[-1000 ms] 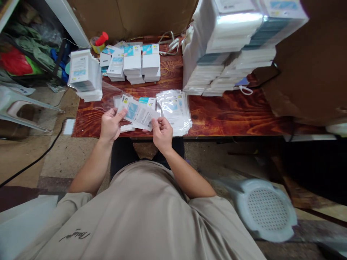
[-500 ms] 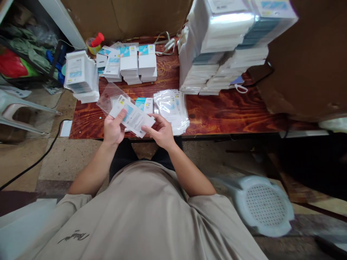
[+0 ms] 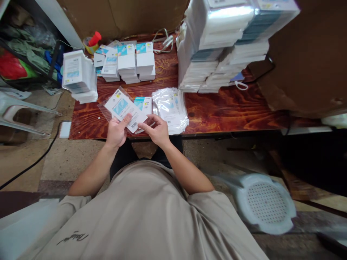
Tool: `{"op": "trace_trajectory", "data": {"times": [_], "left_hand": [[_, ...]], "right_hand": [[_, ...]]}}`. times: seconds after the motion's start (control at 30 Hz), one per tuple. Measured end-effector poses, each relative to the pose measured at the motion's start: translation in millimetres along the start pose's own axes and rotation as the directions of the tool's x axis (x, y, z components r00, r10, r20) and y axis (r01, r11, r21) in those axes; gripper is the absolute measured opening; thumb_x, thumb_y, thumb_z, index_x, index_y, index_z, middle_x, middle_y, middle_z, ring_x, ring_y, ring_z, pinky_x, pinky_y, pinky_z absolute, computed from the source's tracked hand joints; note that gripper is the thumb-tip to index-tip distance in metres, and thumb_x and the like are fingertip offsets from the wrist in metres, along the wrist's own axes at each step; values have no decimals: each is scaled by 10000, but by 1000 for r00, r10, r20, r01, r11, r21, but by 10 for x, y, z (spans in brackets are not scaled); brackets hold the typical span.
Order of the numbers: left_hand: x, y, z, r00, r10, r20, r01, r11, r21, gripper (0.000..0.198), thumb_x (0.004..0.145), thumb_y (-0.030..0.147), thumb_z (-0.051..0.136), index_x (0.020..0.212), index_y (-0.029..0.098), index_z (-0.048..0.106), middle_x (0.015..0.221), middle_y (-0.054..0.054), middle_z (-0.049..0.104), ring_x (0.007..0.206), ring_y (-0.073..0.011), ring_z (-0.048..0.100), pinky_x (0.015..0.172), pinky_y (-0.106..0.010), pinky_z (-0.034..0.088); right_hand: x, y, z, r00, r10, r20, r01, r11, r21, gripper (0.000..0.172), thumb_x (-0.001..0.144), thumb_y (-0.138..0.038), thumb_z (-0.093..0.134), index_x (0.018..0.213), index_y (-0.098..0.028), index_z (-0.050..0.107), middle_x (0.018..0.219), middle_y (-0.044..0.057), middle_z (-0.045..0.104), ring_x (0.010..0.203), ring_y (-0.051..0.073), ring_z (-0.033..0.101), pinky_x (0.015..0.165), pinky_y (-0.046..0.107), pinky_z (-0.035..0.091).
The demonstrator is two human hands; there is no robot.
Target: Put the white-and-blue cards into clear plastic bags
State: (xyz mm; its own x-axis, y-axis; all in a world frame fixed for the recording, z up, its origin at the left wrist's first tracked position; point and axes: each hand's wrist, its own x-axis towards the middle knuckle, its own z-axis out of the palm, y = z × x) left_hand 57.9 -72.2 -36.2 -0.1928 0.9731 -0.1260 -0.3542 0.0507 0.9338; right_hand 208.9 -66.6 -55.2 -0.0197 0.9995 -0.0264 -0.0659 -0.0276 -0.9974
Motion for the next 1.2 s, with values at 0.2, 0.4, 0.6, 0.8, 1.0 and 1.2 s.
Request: {"op": "trace_trajectory", "data": {"times": [0.2,0.4,0.6,0.8,1.0,1.2], "left_hand": [[203,154,-286,994,54,-98,22,763,646,490,812,639,786,992,194,687,1015,-136,753,1077,-331,726,959,-456,569],[562,210,-762,967,174,-187,158,168,973,473,703,470,877,979,189,615,1210,-234,680,1245,-426,611,1075,-534,452],[813,192,-962,967,44,-252,236,227,945,479,584,434,933,837,234,580,879,-83,696,917,-305,678,861,-406,493],[751,255,-949,968,144,-206,155,304,940,227,707,239,803,772,228,586,806,-30,666,803,-218,633,818,-343,470],[783,229,-915,954,79,-289,144,726,673,198,765,251,783,772,211,589,685,-19,664,543,-148,561,577,-268,435],[759,284,-962,981,103,-163,79,557,826,304,906,351,662,642,200,650,628,-71,658,556,-198,594,607,-310,444]], "right_hand": [[94,-57,-442,982,3,-189,-10,999,-38,480,820,-657,745,759,-185,680,696,8,699,541,95,541,519,213,439],[166,21,-1026,886,-301,-353,-15,742,-670,552,873,-654,665,1078,-145,728,910,119,753,732,218,665,651,325,530],[47,-88,-405,915,-359,181,320,377,-869,414,994,-461,604,1259,-158,704,1166,160,738,1093,297,673,967,418,528],[138,-209,126,744,31,668,660,125,-741,316,993,-311,630,1177,-61,689,1293,230,668,1247,354,565,1001,443,479],[107,-307,110,658,159,736,745,3,-667,334,1037,-105,349,1182,-37,642,1165,241,678,1115,331,608,764,379,457],[122,-201,36,638,92,765,765,40,-643,280,1049,-126,383,1106,-83,654,1084,183,730,1005,267,668,747,335,422]]}}
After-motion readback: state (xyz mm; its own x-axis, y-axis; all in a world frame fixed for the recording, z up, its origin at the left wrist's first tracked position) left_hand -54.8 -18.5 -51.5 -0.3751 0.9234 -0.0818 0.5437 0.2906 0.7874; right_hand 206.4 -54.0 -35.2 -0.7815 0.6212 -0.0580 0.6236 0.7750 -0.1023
